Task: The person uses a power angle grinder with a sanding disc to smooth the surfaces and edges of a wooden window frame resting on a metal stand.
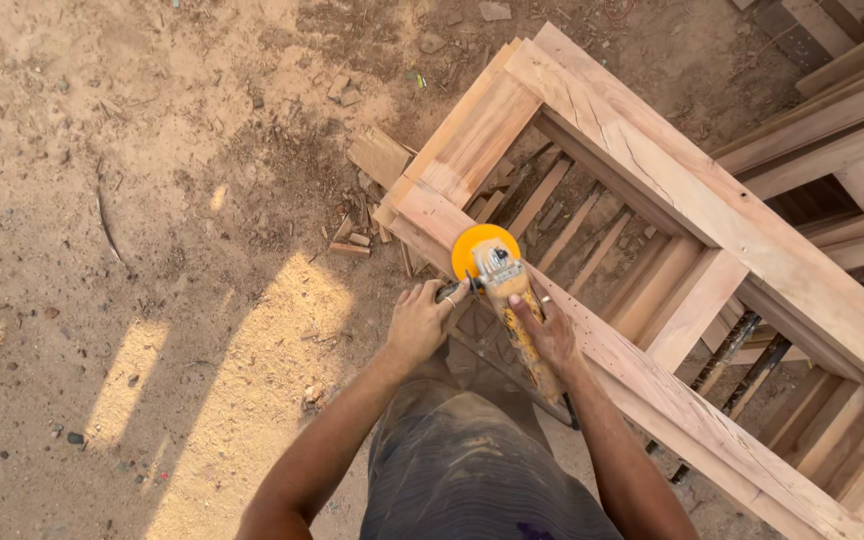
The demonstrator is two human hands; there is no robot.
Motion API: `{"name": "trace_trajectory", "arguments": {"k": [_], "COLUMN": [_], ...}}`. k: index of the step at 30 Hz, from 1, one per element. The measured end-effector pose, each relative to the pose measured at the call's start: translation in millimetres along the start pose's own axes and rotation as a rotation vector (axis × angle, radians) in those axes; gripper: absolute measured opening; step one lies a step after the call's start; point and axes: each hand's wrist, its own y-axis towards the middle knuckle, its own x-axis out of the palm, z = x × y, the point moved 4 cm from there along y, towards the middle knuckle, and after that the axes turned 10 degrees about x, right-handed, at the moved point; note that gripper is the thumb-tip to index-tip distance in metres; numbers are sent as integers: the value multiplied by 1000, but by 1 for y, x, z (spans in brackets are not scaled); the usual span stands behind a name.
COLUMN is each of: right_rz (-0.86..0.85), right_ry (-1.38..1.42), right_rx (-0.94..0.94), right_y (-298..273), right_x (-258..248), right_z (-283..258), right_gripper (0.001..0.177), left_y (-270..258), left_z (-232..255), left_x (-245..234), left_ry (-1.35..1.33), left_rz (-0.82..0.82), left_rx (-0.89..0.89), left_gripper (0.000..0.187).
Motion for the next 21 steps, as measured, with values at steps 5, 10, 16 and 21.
{"name": "trace_trajectory", "arguments": {"k": [5, 10, 16, 21], "right_rz": [-25, 5, 8, 9], "right_ry": [-51, -143, -134, -221], "right_rx": [66, -142, -217, 62], "right_y": [44, 95, 75, 25], "right_x": [17, 40, 23, -2], "right_z": [-12, -76, -63, -2], "right_gripper": [101, 106, 101, 95], "left_y": [21, 41, 29, 6], "left_z": [-32, -89, -59, 1], "left_x": [-1, -27, -25, -14], "left_ry": [85, 124, 90, -22], "left_rz": [48, 72, 103, 70], "left_rx": [-14, -123, -113, -26], "left_gripper": [54, 51, 56, 60]}}
